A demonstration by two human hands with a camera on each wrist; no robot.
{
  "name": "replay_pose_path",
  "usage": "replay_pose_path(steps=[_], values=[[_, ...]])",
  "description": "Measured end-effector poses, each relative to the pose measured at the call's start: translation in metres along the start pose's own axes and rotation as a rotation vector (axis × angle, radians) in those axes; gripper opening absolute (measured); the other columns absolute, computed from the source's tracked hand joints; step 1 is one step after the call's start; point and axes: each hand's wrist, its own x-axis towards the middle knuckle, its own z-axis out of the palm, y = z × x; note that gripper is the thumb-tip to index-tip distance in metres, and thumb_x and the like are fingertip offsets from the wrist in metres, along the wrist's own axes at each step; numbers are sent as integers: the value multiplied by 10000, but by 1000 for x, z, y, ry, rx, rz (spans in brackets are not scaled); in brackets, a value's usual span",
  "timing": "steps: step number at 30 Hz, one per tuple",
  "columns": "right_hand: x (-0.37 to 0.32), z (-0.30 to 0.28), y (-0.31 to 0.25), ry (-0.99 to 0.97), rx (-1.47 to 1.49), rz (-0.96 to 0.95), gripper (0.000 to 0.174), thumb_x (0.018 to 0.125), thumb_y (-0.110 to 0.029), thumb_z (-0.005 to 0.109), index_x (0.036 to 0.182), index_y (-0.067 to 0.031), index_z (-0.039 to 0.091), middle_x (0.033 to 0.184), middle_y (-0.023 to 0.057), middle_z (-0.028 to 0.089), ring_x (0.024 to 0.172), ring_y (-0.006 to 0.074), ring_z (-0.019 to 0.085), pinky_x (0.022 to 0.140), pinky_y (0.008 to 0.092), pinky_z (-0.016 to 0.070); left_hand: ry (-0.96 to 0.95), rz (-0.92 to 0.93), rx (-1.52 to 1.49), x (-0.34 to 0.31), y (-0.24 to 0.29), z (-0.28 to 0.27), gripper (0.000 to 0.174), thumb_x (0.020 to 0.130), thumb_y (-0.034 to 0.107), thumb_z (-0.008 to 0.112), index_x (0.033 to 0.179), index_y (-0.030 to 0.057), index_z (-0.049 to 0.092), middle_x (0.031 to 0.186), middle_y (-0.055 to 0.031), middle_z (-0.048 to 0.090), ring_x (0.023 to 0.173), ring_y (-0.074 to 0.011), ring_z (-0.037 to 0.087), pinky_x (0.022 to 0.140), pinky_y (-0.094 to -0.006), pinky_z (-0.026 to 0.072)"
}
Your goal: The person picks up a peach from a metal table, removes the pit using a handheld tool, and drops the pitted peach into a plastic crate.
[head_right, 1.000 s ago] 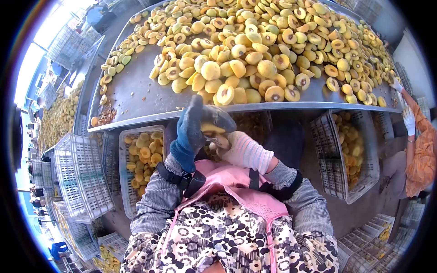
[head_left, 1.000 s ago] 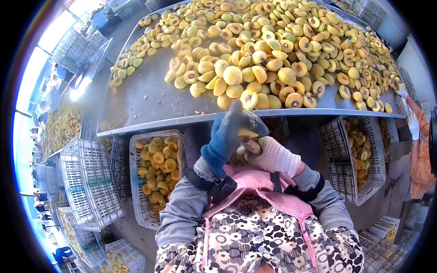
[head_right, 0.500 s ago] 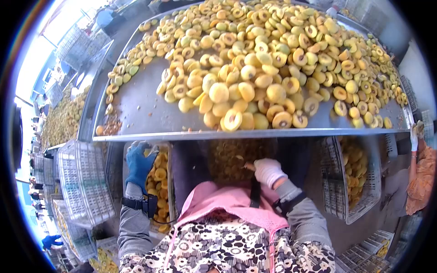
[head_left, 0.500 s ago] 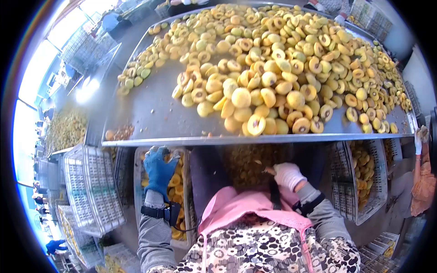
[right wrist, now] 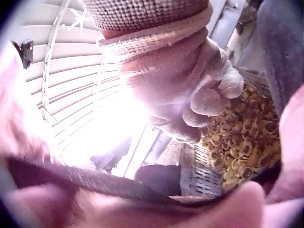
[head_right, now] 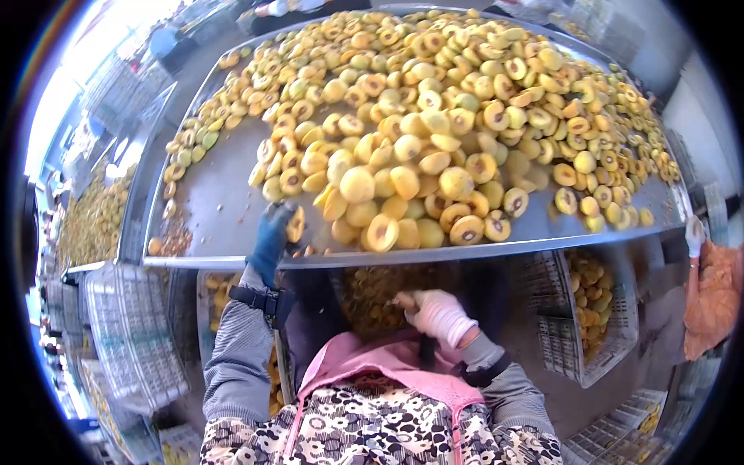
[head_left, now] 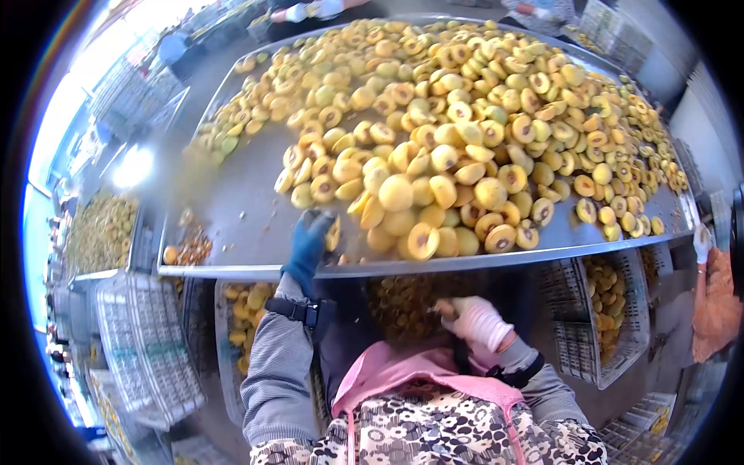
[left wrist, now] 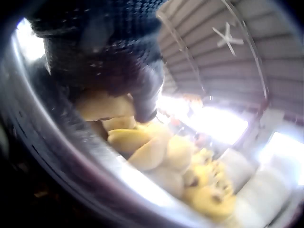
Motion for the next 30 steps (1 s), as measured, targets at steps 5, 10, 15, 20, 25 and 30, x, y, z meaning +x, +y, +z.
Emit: replay_pose_path(steps=[5,10,15,20,25,30], values=[[-6,-35,-50,272,483,-197,423,819,-230,664,1215,-105,583,808,179,661,757,353,638,656,368,516,75,1033,413,-104,40,51,409,935,311,509,1181,-16,539,1065,-103,620,992,-241,609,863,-338,508],[-5,-25,-48,434,291,-289,545,768,-258,709,1265,-112,539,812,198,648,772,358,637,681,419,510,-449,284,-580,-133,44,76,435,959,231,415,1292,-46,456,1228,-164,545,1128,-259,555,950,-368,476],[-20,-25,-47,468,199,-219,561,758,-250,720,1269,-113,533,810,198,647,779,369,637,694,433,506,-474,195,-770,-153,34,100,444,960,202,471,1310,-67,430,1245,-178,544,1123,-269,566,949,-368,481],[-26,-25,-51,447,155,-142,517,786,-252,682,1263,-120,535,842,199,655,802,372,637,709,439,504,-293,456,-424,-160,20,115,366,972,175,493,1249,-65,482,1241,-189,559,1033,-261,621,886,-339,516],[-26,-18,-60,313,192,-57,427,816,-222,626,1223,-117,556,861,196,661,830,378,632,729,442,503,-200,276,-479,-172,37,120,289,920,165,592,1150,-7,566,1070,-148,654,945,-206,653,767,-309,544],[-41,-17,-65,182,508,-150,376,793,-220,647,1148,-108,595,848,195,658,818,384,627,716,440,503,-56,785,347,-149,11,106,343,921,233,589,1143,-29,585,970,-106,683,836,-196,665,743,-283,541]])
